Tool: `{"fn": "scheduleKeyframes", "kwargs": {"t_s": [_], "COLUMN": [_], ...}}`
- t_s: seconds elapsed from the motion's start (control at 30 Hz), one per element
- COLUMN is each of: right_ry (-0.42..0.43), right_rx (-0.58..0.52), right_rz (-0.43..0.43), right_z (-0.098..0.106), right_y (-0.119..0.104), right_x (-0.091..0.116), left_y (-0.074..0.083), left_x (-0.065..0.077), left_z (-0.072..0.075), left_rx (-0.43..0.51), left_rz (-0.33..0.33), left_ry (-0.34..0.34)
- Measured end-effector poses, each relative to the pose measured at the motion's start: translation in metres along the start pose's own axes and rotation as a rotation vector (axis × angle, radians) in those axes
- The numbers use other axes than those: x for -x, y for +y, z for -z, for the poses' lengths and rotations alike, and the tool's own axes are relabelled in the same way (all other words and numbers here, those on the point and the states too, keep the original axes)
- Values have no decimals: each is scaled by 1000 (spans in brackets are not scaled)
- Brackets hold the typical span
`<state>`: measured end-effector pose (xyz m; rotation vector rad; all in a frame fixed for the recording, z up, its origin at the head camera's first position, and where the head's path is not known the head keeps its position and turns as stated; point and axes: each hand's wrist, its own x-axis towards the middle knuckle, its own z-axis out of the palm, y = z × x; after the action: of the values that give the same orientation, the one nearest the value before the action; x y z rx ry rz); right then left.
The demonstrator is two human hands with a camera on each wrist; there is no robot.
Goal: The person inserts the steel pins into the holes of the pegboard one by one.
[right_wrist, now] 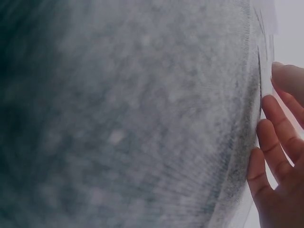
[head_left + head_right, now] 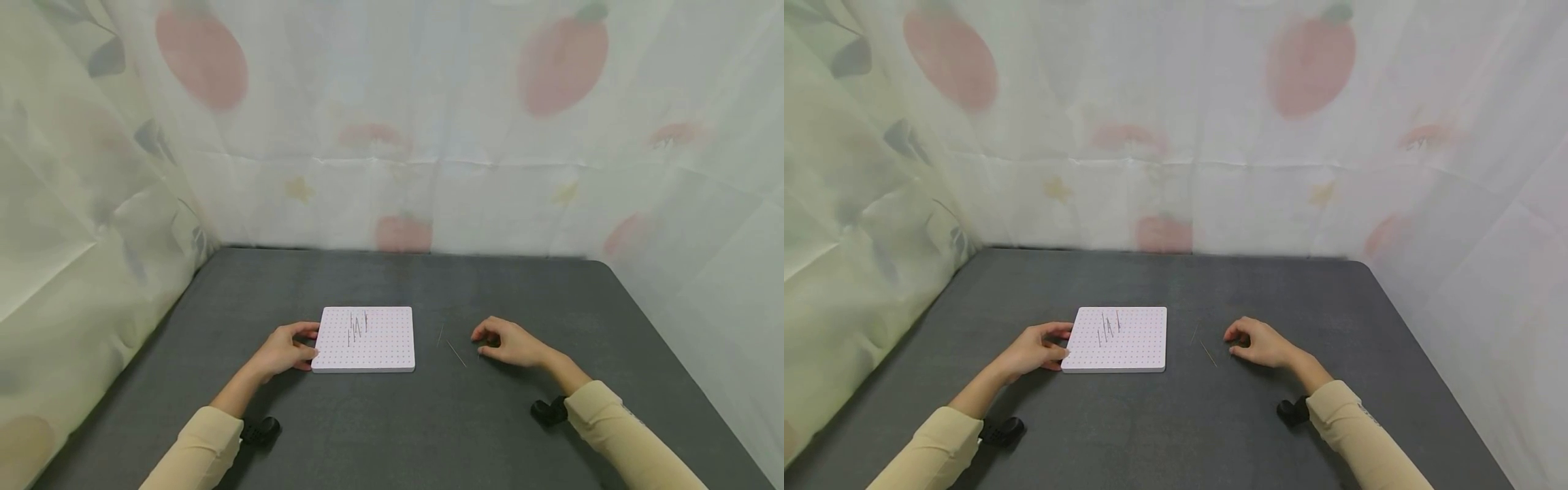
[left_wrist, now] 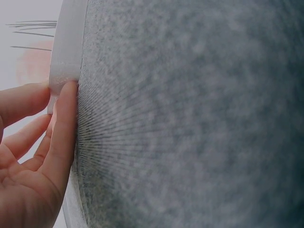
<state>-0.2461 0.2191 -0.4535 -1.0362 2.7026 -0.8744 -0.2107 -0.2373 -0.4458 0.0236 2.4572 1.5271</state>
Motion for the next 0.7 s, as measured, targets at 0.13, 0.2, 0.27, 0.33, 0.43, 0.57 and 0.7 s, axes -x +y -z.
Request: {"fn": "scheduleKeyframes", "kwargs": {"t_s": [0.13, 0.2, 0.27, 0.33, 0.43, 0.57, 0.7], "right_ry": [-7, -8, -7, -5, 0, 5, 4], "right_rx": [52, 68, 76, 86, 101, 109, 97], "right_rz": [5, 5, 3, -2, -11, -5, -2], "right_z": [0, 0, 0, 0, 0, 0, -1], "right_y": [0, 0, 0, 1, 1, 1, 1], "right_x": [-1, -2, -2, -2, -2, -3, -4], "left_y": [0, 0, 0, 0, 0, 0, 0], "left_x": [0, 0, 1, 1, 1, 1, 2], "left_z": [0, 0, 0, 0, 0, 0, 0], "left_rx": [-1, -3, -1, 0, 3, 9, 8], "left_rz": [4, 2, 2, 0, -1, -3, -4], "left_ry": [4, 3, 4, 1, 1, 0, 1]}}
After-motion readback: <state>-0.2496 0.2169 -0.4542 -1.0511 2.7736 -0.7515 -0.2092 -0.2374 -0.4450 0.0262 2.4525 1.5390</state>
